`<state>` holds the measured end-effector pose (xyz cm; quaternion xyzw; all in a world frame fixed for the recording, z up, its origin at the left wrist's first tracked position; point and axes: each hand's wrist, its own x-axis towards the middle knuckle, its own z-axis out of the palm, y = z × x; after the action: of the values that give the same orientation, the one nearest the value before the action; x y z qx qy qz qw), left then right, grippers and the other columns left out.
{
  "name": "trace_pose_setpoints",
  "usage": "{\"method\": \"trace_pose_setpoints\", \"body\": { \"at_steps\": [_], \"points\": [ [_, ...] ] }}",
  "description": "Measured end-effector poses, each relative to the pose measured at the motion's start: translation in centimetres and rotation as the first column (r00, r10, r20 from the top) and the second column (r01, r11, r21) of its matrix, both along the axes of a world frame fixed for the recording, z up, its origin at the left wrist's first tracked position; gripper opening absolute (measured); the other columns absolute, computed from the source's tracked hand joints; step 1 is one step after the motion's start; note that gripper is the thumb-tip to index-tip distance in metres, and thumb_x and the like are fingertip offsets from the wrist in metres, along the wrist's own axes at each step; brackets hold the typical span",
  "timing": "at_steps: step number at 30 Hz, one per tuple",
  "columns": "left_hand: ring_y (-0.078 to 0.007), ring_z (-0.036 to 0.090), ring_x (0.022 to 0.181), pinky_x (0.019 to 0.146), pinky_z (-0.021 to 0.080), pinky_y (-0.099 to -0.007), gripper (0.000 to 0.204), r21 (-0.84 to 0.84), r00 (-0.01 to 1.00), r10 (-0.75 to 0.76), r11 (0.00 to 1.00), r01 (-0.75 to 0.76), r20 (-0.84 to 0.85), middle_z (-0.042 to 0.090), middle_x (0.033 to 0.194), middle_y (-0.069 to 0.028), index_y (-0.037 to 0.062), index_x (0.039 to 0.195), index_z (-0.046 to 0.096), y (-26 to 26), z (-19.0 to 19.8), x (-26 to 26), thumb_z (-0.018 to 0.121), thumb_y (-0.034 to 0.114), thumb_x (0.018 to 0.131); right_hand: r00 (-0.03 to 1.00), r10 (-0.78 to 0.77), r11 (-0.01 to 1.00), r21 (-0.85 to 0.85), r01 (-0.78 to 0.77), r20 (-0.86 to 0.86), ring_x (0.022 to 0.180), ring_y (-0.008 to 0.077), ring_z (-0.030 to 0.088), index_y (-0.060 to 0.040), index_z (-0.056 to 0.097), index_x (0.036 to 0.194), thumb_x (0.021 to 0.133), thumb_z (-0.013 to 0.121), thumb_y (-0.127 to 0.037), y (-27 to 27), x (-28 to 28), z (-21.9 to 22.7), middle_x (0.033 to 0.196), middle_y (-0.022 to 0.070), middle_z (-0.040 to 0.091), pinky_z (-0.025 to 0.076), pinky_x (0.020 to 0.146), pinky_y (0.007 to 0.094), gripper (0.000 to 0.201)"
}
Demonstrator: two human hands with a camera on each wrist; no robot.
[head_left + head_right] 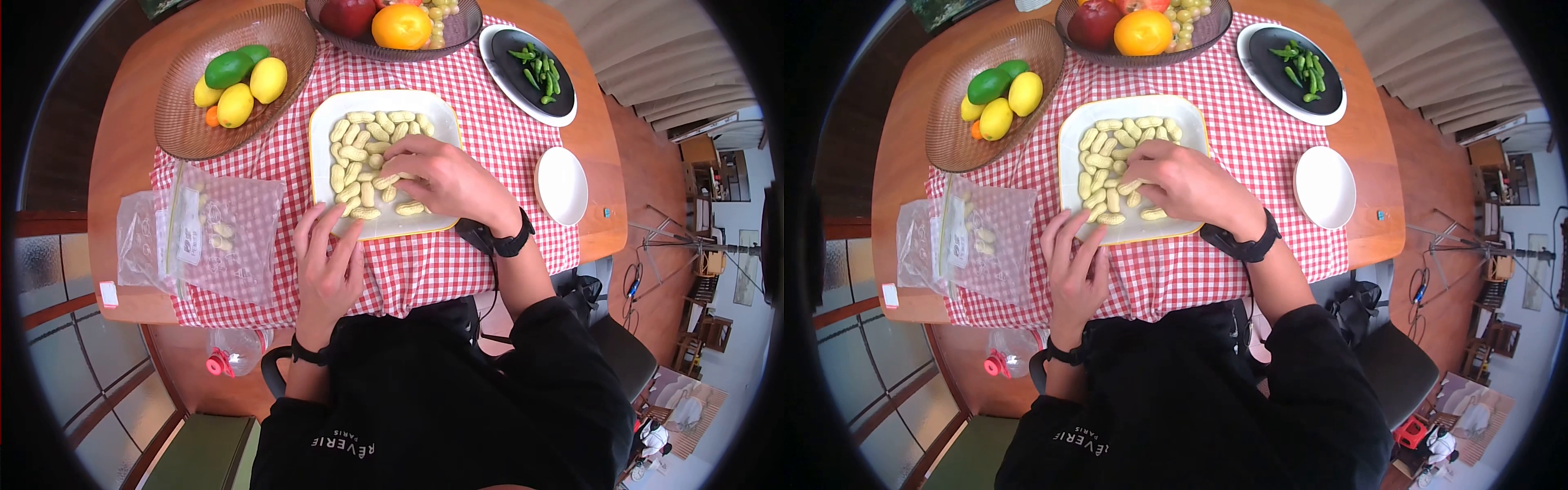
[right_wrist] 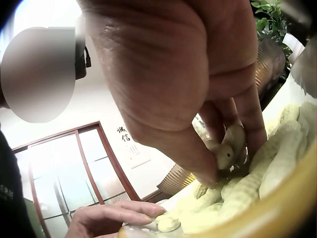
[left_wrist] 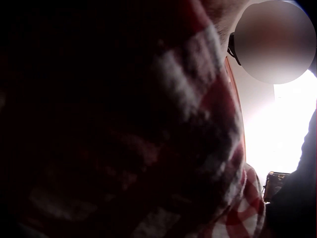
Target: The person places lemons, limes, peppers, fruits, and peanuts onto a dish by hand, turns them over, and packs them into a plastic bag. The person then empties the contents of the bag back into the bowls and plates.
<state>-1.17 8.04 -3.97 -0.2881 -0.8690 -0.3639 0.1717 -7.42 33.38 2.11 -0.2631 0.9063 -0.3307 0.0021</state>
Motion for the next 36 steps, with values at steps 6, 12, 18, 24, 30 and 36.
{"method": "trace_pose_setpoints", "body": {
  "at_steps": [6,12,18,24,30,36],
  "points": [
    [-0.0427,0.053,0.134,0.111,0.048,-0.0523,0.032,0.014,1.0,0.005,1.0,-0.005,-0.003,0.062,0.139,-0.019,0.0004,0.12,0.074,0.0,-0.1,0.0,0.074,0.0,0.088,0.995,-0.029,0.999,-0.045,0.025,-0.095,0.096,0.0362,0.074,-0.002,0.076,0.108,0.085,0.077,-0.003,0.5,-0.2,0.3,0.112,0.0142,0.073,0.061,0.085,0.0428,0.022],
    [-0.0428,0.053,0.134,0.111,0.048,-0.0527,0.032,0.014,1.0,0.005,1.0,-0.005,-0.001,0.062,0.139,-0.0192,0.0004,0.12,0.074,0.0,-0.1,0.0,0.074,0.0,0.087,0.992,-0.041,0.997,-0.077,0.032,-0.116,0.096,0.0365,0.074,-0.0009,0.076,0.109,0.086,0.078,-0.003,0.8,-0.4,0.1,0.112,0.0146,0.074,0.061,0.085,0.0427,0.023],
    [-0.0424,0.053,0.135,0.111,0.048,-0.0519,0.031,0.019,1.0,0.004,1.0,-0.004,0.002,0.062,0.139,-0.0191,0.0003,0.119,0.074,0.0,0.1,0.0,0.074,0.0,0.088,0.993,-0.05,0.996,-0.084,0.041,-0.105,0.097,0.0371,0.074,-0.0002,0.076,0.109,0.088,0.078,-0.004,0.8,-0.4,0.5,0.113,0.0149,0.074,0.06,0.086,0.0433,0.021],
    [-0.0421,0.052,0.136,0.112,0.047,-0.0516,0.031,0.027,1.0,0.006,1.0,-0.005,-0.003,0.062,0.139,-0.0187,0.0001,0.118,0.074,0.0,0.0,0.1,0.074,-0.001,0.087,0.991,-0.076,0.993,-0.096,0.066,-0.107,0.098,0.0366,0.074,-0.0005,0.077,0.11,0.089,0.078,-0.006,1.0,-0.4,0.9,0.114,0.014,0.075,0.06,0.088,0.0429,0.022],
    [-0.0425,0.053,0.135,0.112,0.045,-0.0518,0.033,0.053,1.0,0.011,0.999,-0.011,0.003,0.063,0.14,-0.0177,0.0012,0.119,0.075,0.1,-0.3,0.1,0.071,-0.003,0.087,0.974,-0.143,0.982,-0.149,0.118,-0.173,0.101,0.0348,0.074,-0.0013,0.078,0.113,0.089,0.078,-0.006,1.8,-0.5,1.5,0.115,0.0139,0.076,0.061,0.089,0.0422,0.025],
    [-0.0415,0.055,0.133,0.111,0.047,-0.0508,0.04,0.073,1.0,0.009,0.997,-0.007,-0.025,0.065,0.137,-0.0173,0.001,0.118,0.076,0.0,-0.2,0.3,0.065,-0.011,0.082,0.963,-0.167,0.978,-0.162,0.134,-0.211,0.102,0.0326,0.075,-0.0013,0.078,0.112,0.088,0.079,-0.004,1.9,-0.6,1.4,0.115,0.0143,0.076,0.061,0.088,0.0411,0.024]
  ]
}}
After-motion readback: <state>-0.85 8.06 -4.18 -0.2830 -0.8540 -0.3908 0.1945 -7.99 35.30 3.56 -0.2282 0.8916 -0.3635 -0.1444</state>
